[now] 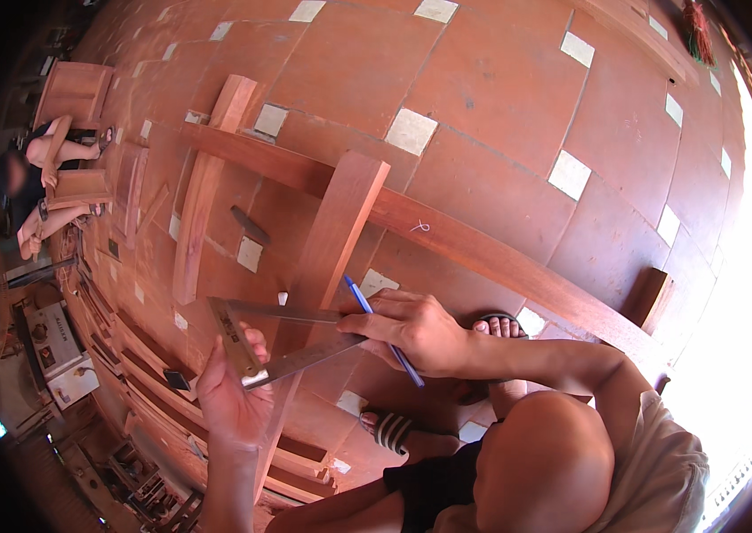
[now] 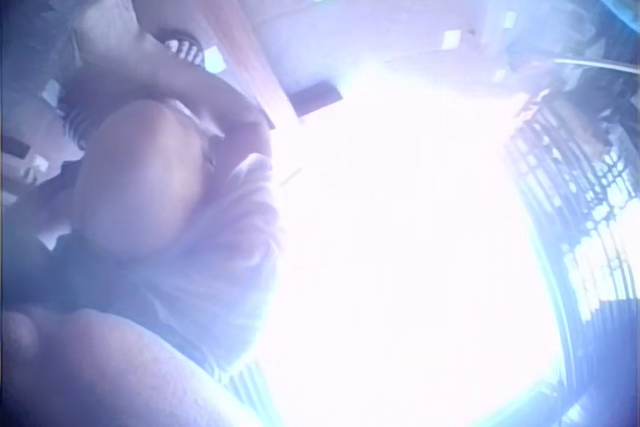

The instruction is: The person sits on the floor and uses a try square and a pen to measure and mark lines on several wooden planks. They repeatedly position the square, draw lines, and write labels on the wood pieces.

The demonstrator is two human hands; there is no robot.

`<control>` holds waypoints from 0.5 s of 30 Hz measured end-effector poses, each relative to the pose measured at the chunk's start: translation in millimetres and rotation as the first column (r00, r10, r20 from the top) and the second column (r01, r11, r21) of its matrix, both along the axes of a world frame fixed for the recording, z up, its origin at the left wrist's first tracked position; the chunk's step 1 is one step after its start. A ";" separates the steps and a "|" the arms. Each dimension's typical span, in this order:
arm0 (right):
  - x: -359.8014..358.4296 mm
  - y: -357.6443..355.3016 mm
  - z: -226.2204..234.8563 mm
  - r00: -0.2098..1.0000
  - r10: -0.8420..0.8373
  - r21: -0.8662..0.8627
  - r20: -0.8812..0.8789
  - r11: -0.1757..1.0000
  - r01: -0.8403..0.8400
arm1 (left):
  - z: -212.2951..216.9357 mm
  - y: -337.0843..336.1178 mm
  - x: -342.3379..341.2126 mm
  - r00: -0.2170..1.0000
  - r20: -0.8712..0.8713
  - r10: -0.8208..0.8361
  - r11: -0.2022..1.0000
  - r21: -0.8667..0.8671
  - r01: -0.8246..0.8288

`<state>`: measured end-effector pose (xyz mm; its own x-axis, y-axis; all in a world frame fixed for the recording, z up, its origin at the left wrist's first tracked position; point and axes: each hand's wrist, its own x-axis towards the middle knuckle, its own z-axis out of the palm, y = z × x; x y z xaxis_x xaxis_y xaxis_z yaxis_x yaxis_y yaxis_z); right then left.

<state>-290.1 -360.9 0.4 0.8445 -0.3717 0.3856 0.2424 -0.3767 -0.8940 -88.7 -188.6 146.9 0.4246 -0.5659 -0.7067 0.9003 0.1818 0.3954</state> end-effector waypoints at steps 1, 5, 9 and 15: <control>-0.9 -3.0 -7.4 1.000 -0.015 0.037 -0.015 0.999 0.015 | -4.9 -4.4 -1.8 1.000 -0.004 0.008 0.999 0.051 -0.008; 9.9 4.0 -7.1 0.984 -0.061 0.269 -0.165 0.958 0.104 | -23.7 30.8 51.2 0.206 0.365 -0.908 0.402 0.897 0.182; 18.2 5.0 -23.8 0.929 0.010 0.486 -0.370 0.854 0.185 | -77.7 -18.2 54.1 -0.255 0.658 -0.709 0.668 0.742 0.055; 29.2 -1.4 -24.6 0.860 0.125 0.553 -0.495 0.809 0.200 | -135.1 -11.1 74.5 0.098 0.617 -0.781 0.609 0.717 0.340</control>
